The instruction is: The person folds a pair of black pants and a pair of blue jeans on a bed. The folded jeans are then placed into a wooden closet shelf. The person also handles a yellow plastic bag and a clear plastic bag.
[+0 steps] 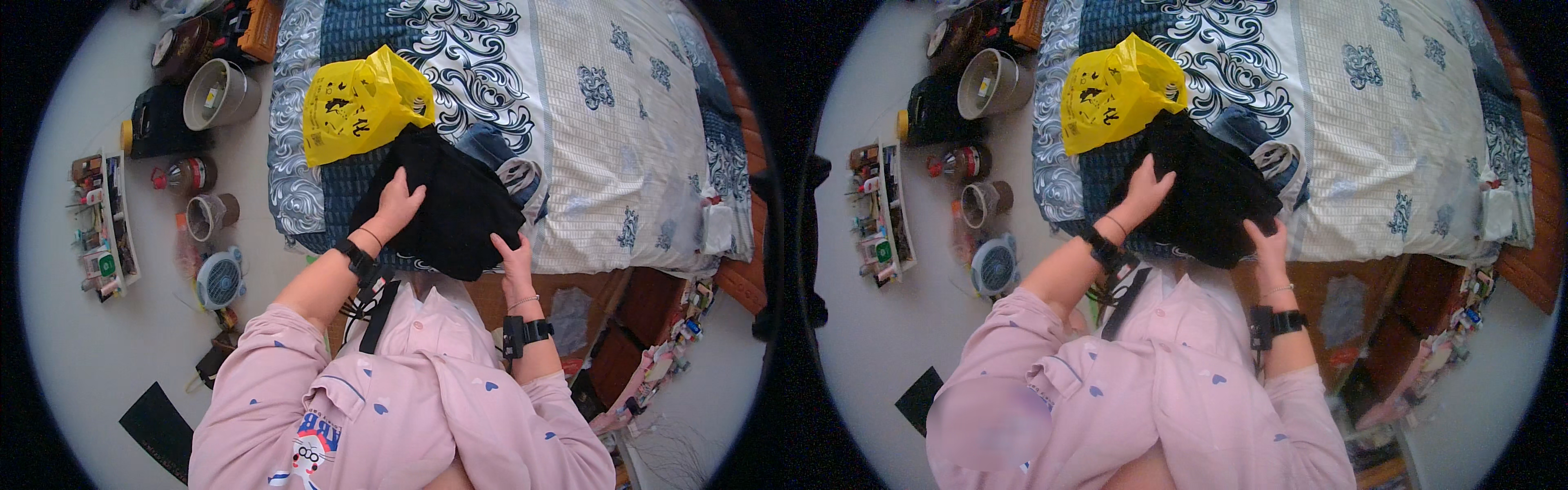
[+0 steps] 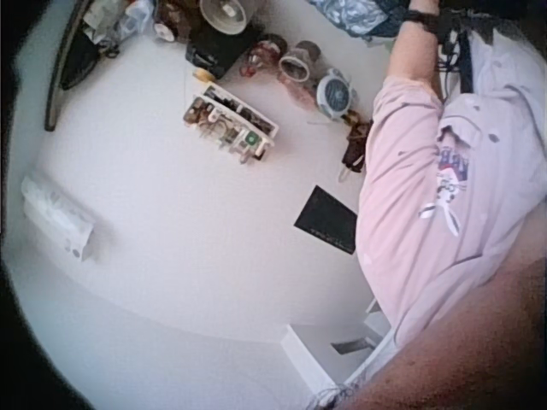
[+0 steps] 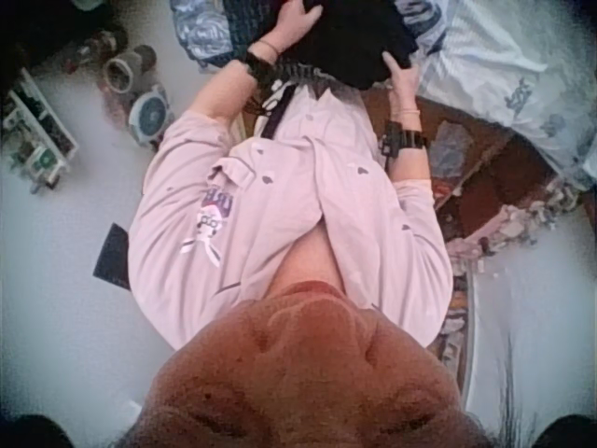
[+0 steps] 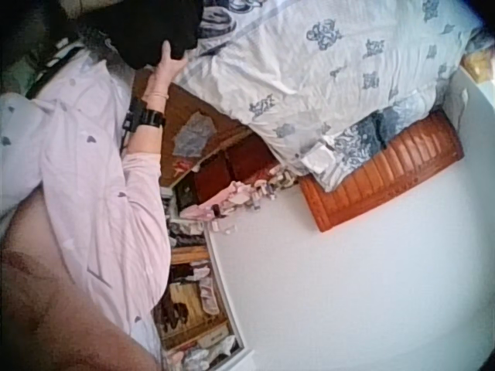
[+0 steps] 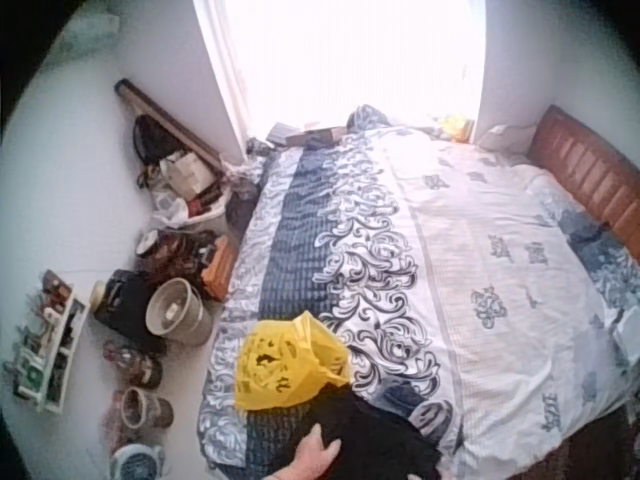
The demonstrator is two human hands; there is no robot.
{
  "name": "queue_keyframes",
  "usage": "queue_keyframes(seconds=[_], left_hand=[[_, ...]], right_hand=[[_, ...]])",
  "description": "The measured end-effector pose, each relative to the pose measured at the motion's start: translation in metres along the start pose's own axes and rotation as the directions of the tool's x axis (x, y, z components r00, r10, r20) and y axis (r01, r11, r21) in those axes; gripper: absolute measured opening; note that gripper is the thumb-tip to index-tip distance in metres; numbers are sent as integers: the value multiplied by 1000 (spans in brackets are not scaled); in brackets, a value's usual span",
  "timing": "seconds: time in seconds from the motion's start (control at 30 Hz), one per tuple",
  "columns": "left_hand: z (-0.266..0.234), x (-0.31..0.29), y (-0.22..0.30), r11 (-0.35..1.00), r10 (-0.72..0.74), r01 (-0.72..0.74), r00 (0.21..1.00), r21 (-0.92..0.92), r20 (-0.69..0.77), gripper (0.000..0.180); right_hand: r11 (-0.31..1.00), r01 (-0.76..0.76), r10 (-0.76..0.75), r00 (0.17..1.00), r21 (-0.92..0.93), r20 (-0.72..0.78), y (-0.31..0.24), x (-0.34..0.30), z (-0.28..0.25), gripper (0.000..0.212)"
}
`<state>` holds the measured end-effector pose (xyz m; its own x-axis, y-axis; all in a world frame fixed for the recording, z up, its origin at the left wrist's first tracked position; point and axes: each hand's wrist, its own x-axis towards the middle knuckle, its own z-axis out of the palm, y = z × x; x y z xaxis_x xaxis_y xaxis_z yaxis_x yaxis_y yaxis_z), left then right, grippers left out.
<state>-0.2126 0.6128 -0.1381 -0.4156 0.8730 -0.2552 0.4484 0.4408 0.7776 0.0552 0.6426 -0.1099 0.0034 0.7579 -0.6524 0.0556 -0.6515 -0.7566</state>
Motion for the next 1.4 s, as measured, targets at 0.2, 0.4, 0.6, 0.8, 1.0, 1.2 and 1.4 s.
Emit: queue_keyframes(seconds=[0.2, 0.4, 0.6, 0.8, 1.0, 1.2, 1.4], left_hand=[[9, -29, 92, 936, 346, -326, 923, -136, 169, 27], [53, -40, 98, 961, 255, -98, 680, -260, 687, 54], [19, -14, 51, 985, 132, -112, 979, -129, 158, 19], [-17, -1, -11, 959, -18, -1, 998, 283, 65, 72], [-14, -2, -16, 956, -292, 275, 918, 99, 270, 75], [-23, -5, -2, 894, -242, 416, 758, -165, 606, 60], [-5, -8, -14, 892, -294, 393, 879, -223, 375, 61]], right_hand=[[998, 19, -23, 998, 66, 63, 6, 6, -4, 44], [987, -2, -5, 999, 161, 46, 24, 12, -15, 32], [930, -201, 176, 978, 308, 109, 8, 2, -19, 47], [1000, -9, 8, 983, 1, 185, 23, -9, -16, 52], [1000, 5, -10, 977, 22, 215, 11, -14, -11, 54], [997, 68, -61, 979, -29, 196, 11, -18, -6, 56], [973, 226, -217, 963, -39, 162, -15, -40, 14, 60]])
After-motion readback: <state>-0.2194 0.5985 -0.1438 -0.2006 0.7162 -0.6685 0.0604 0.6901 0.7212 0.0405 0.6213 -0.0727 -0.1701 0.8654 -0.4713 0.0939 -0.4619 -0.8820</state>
